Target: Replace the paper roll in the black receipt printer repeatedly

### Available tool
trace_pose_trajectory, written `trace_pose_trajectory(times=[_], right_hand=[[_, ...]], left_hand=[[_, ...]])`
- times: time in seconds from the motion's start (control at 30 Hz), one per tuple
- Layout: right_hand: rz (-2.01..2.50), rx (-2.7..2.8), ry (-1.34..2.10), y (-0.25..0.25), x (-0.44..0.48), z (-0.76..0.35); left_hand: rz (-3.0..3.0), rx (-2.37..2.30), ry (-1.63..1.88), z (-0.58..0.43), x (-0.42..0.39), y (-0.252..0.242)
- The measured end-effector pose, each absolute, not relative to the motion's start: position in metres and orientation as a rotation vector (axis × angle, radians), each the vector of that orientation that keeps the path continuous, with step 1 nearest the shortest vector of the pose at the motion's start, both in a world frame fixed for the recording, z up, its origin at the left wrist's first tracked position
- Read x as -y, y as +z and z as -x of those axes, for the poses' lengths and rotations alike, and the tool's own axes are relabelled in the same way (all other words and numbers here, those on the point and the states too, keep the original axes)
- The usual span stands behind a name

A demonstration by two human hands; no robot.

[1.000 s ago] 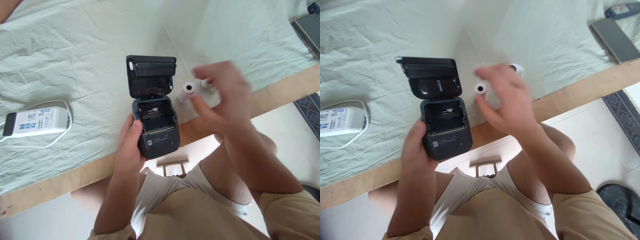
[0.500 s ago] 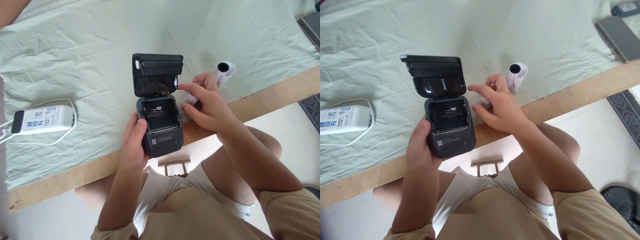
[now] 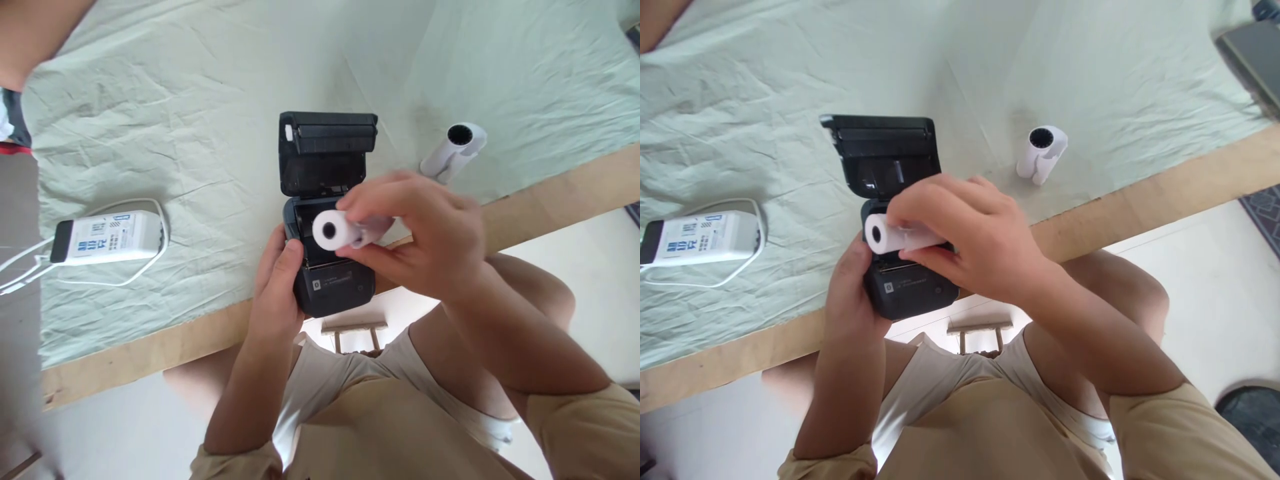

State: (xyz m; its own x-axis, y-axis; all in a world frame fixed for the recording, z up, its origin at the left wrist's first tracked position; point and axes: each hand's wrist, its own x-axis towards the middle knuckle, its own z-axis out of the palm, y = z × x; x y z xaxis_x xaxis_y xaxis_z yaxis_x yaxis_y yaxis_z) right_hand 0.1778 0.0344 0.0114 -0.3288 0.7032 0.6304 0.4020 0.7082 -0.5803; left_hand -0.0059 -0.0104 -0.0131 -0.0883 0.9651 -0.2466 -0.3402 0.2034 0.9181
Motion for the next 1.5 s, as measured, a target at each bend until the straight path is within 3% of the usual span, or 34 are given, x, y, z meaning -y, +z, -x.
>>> trace_pose_trajectory(times=[0.3,0.63,0.73,0.93,1.27,1.5], right_hand=[[0.907,2.073,0.373,0.003,-0.045,-0.174],[0.577,2.203,0.358,0.004,-0.021,-0.173],[0.556,2.073,0.435,0.000,-0.024,-0.180],[1.033,1.793,0.594,-0.020,-0.043,-0.195],[0.995,1.795,0.772,-0.024,-0.041,-0.197],[0.899,1.936,1.078,-0.026,-0.042,-0.193]], left_hand=[[-0.691,-1.186,1.203,0.006,0.010,-0.010],[-0.738,-1.120,1.142,0.011,0.010,-0.007],[-0.759,-1.149,1.128,0.012,0.011,-0.008],[-0.814,-1.217,1.146,0.013,0.012,-0.014],[-0.815,-1.260,1.142,0.014,0.015,-0.013],[-0.798,-1.130,1.184,0.009,0.014,-0.006]])
